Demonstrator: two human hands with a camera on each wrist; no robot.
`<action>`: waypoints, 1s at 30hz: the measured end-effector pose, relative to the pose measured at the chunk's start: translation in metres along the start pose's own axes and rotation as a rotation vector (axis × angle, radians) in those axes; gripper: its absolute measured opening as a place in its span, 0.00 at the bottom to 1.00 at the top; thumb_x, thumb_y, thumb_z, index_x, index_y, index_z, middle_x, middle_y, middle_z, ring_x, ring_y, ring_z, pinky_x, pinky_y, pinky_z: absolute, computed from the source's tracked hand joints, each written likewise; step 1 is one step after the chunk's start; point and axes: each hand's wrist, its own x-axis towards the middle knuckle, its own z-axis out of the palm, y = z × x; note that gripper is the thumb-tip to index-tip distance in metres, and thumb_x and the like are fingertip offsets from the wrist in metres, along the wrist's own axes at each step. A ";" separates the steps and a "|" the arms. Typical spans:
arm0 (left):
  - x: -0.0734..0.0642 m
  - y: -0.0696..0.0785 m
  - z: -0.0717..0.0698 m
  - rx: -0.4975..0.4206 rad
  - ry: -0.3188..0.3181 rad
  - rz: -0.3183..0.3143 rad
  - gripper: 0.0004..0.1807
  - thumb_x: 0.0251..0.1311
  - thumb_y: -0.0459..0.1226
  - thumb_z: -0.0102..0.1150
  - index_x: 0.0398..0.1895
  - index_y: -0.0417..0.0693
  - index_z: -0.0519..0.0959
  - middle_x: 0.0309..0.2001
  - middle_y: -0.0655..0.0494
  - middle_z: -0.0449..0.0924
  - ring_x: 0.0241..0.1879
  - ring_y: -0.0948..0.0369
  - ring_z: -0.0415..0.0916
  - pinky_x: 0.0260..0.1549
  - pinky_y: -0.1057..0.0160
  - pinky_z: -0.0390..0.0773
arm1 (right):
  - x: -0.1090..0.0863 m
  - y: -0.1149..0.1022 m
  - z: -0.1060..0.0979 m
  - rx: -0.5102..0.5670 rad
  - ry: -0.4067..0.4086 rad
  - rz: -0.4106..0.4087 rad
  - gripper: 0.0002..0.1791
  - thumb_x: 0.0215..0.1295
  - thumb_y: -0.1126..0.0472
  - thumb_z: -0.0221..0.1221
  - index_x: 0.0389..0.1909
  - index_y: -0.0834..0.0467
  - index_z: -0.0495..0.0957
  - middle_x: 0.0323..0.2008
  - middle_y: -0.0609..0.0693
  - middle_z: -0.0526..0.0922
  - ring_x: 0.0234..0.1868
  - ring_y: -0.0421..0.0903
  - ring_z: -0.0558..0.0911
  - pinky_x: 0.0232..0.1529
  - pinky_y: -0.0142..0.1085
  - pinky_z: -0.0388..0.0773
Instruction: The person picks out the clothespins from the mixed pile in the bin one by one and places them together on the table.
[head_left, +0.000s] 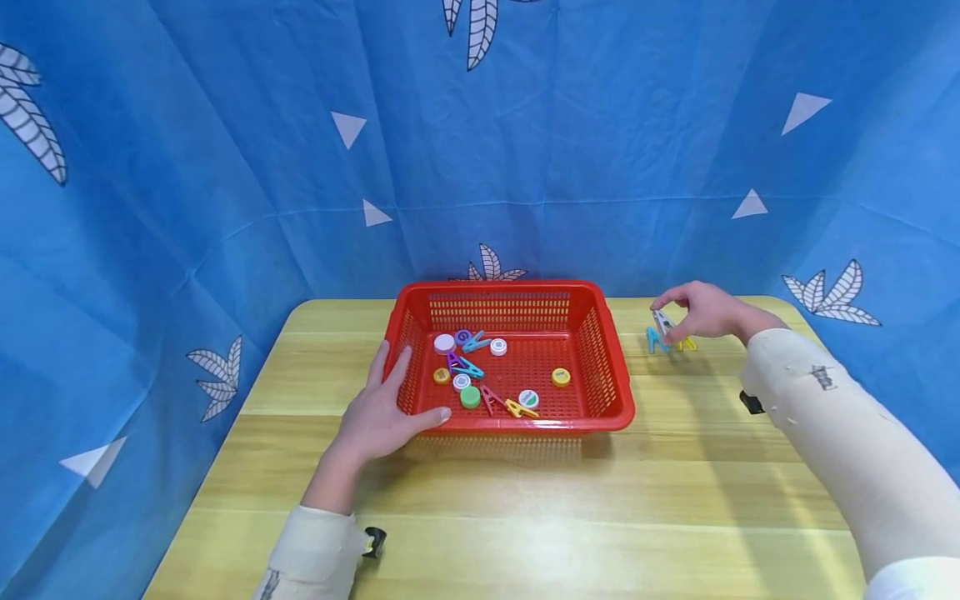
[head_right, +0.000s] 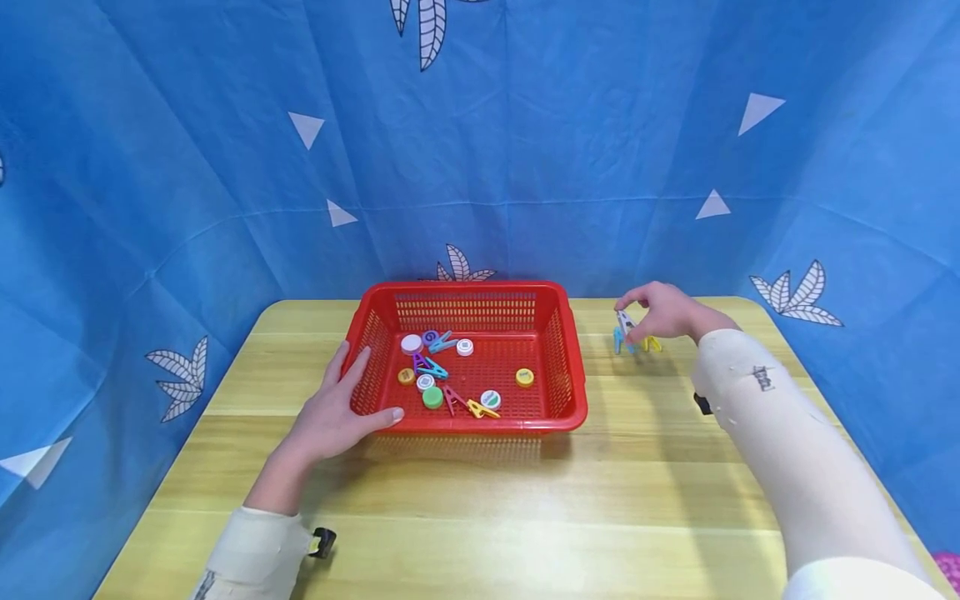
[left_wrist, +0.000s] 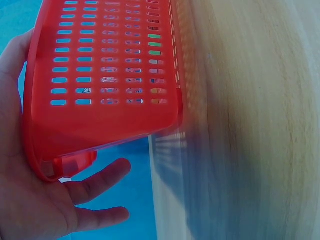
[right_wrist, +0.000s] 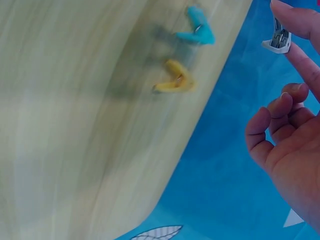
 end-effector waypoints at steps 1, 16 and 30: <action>0.000 0.000 0.000 0.000 0.000 0.000 0.68 0.40 0.66 0.73 0.82 0.59 0.44 0.79 0.52 0.33 0.69 0.43 0.54 0.44 0.43 0.81 | -0.001 0.002 0.000 0.005 0.004 0.005 0.29 0.53 0.57 0.75 0.57 0.61 0.80 0.54 0.66 0.73 0.49 0.63 0.68 0.45 0.57 0.73; 0.001 -0.002 0.001 0.023 0.005 0.017 0.68 0.40 0.68 0.71 0.82 0.57 0.45 0.80 0.51 0.32 0.69 0.43 0.56 0.44 0.43 0.81 | -0.013 0.041 0.002 0.041 0.020 0.072 0.33 0.55 0.57 0.73 0.62 0.62 0.77 0.62 0.72 0.68 0.58 0.71 0.66 0.53 0.66 0.68; 0.000 0.000 0.001 0.043 0.006 0.018 0.68 0.42 0.68 0.70 0.82 0.56 0.44 0.80 0.51 0.32 0.69 0.43 0.56 0.46 0.42 0.81 | -0.017 0.064 -0.003 0.007 0.017 0.141 0.36 0.55 0.53 0.73 0.63 0.63 0.74 0.61 0.75 0.65 0.58 0.72 0.65 0.52 0.68 0.68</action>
